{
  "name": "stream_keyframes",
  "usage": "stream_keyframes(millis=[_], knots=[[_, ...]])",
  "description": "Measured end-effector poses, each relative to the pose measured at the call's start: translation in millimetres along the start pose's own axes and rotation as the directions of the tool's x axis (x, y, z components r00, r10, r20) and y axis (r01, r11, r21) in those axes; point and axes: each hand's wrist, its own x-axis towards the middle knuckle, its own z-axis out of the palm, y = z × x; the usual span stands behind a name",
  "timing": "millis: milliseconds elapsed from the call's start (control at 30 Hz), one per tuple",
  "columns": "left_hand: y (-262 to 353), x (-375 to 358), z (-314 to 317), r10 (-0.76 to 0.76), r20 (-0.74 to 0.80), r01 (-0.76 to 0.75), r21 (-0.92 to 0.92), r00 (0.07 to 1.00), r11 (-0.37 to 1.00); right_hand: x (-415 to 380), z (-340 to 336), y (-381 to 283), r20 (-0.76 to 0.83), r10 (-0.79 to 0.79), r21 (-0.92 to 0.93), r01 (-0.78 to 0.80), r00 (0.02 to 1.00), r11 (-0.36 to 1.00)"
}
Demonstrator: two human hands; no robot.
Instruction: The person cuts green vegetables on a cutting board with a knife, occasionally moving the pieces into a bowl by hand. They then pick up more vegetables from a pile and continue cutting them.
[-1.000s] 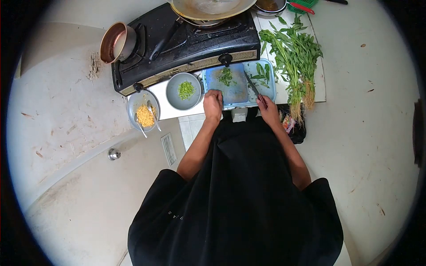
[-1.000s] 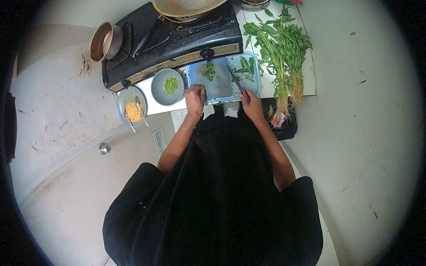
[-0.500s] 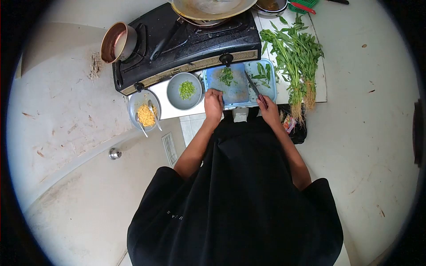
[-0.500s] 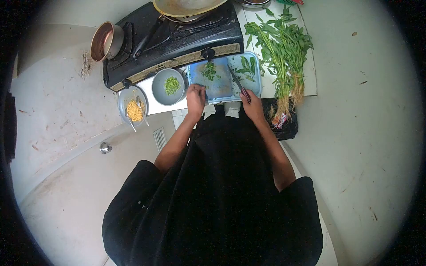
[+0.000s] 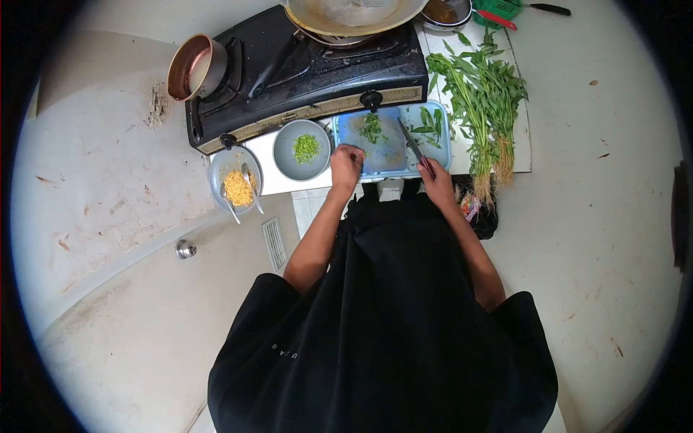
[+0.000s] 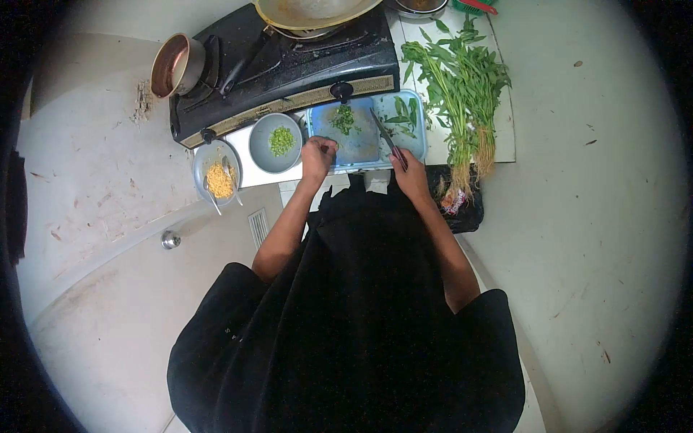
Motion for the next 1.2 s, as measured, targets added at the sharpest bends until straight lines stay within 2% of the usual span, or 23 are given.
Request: stream_keyframes(millis=[133, 200, 333, 400, 467, 567, 700, 767, 900, 1000, 1067, 1200], knots=[[3.3, -9.5, -0.1, -0.046, 0.028, 0.048, -0.079, 0.999, 0.996, 0.7, -2.4, -13.4, -0.008, -0.014, -0.023, 0.014, 1.000, 1.000], [3.3, -12.6, -0.9, 0.038, -0.040, -0.041, -0.085, 0.998, 0.996, 1.9, -4.0, -17.2, 0.007, -0.005, -0.035, 0.005, 1.000, 0.999], [3.6, -12.3, 4.6, 0.000, -0.154, -0.016, -0.103, 0.988, 0.995, 1.2, -2.0, -30.3, 0.058, -0.042, -0.069, 0.046, 0.997, 0.997], [4.9, -13.3, 7.6, 0.096, -0.201, -0.103, -0.023, 0.975, 0.994, -1.0, -1.5, -39.4, 0.096, -0.059, -0.069, 0.066, 0.994, 0.995], [10.1, -17.9, 9.8, 0.096, -0.218, -0.103, -0.022, 0.971, 0.994, -1.8, -0.4, -51.3, 0.204, -0.090, -0.139, 0.120, 0.975, 0.983], [16.5, -23.0, 9.4, 0.136, -0.223, -0.119, 0.084, 0.965, 0.989, -4.3, 6.7, -54.8, 0.274, -0.123, -0.228, 0.189, 0.954, 0.955], [11.6, -21.7, 7.4, 0.087, -0.229, -0.083, 0.029, 0.970, 0.996, -9.2, 11.0, -54.7, 0.297, -0.121, -0.255, 0.201, 0.947, 0.946], [12.5, -20.9, 7.2, -0.033, -0.226, 0.014, -0.088, 0.974, 0.996, -10.5, 11.3, -56.3, 0.305, -0.119, -0.264, 0.204, 0.945, 0.943], [7.3, -20.2, 7.7, -0.064, -0.183, 0.053, -0.062, 0.981, 0.997, -12.6, 13.9, -58.1, 0.300, -0.131, -0.252, 0.211, 0.945, 0.945], [8.8, -20.6, 7.9, 0.001, -0.221, -0.007, -0.029, 0.975, 1.000, -15.8, 13.9, -64.9, 0.314, -0.099, -0.279, 0.192, 0.944, 0.941], [9.8, -21.7, 7.7, 0.051, -0.258, -0.059, -0.022, 0.965, 0.998, -18.3, 14.3, -65.5, 0.288, -0.139, -0.253, 0.215, 0.948, 0.943], [6.7, -21.9, 8.6, 0.059, -0.252, -0.071, -0.040, 0.966, 0.997, -20.9, 15.2, -66.0, 0.295, -0.135, -0.253, 0.213, 0.946, 0.944]])
